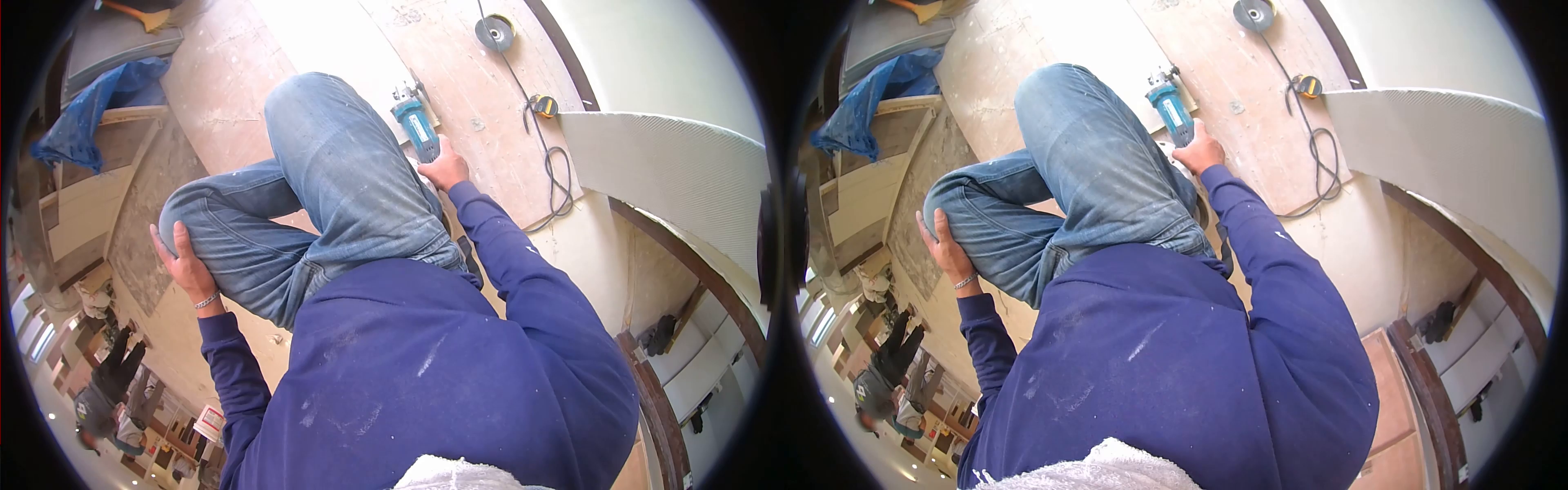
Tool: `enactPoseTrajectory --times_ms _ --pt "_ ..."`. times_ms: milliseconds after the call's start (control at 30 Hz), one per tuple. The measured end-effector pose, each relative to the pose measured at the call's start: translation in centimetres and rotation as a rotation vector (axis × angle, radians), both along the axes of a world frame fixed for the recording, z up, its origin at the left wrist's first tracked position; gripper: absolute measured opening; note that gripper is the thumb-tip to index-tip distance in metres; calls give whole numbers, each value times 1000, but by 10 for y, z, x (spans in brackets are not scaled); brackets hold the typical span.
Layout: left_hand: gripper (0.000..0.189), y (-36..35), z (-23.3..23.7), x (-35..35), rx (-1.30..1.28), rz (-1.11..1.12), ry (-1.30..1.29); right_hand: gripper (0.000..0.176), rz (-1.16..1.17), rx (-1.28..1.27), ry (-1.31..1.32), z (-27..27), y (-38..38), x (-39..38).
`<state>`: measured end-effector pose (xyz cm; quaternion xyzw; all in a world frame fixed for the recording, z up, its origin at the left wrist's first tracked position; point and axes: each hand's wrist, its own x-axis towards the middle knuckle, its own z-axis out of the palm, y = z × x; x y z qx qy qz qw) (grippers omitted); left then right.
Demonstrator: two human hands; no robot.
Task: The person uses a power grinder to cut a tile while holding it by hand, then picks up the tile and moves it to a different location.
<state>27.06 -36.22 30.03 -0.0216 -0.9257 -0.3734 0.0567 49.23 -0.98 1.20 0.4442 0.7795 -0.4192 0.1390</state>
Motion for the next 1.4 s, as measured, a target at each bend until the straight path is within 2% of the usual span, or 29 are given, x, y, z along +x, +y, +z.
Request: enactPoseTrajectory --times_ms 233,533,967,1033,1133,1400 --pt "79 3 1 1 7 9 5 87 14 -22 -39 13 0 -5" --pt "79 3 2 2 14 13 -14 86 -24 -21 -40 0 -17 34" --pt "79 6 3 4 -8 10 0 85 -7 14 -9 -4 -17 41" --pt "79 7 3 4 56 9 -20 87 2 9 -36 -3 -18 43" --pt "78 5 5 3 -33 5 7 90 16 -16 -32 -4 -17 44" --pt "78 3 2 3 -20 10 11 94 11 -9 -74 2 -18 49"
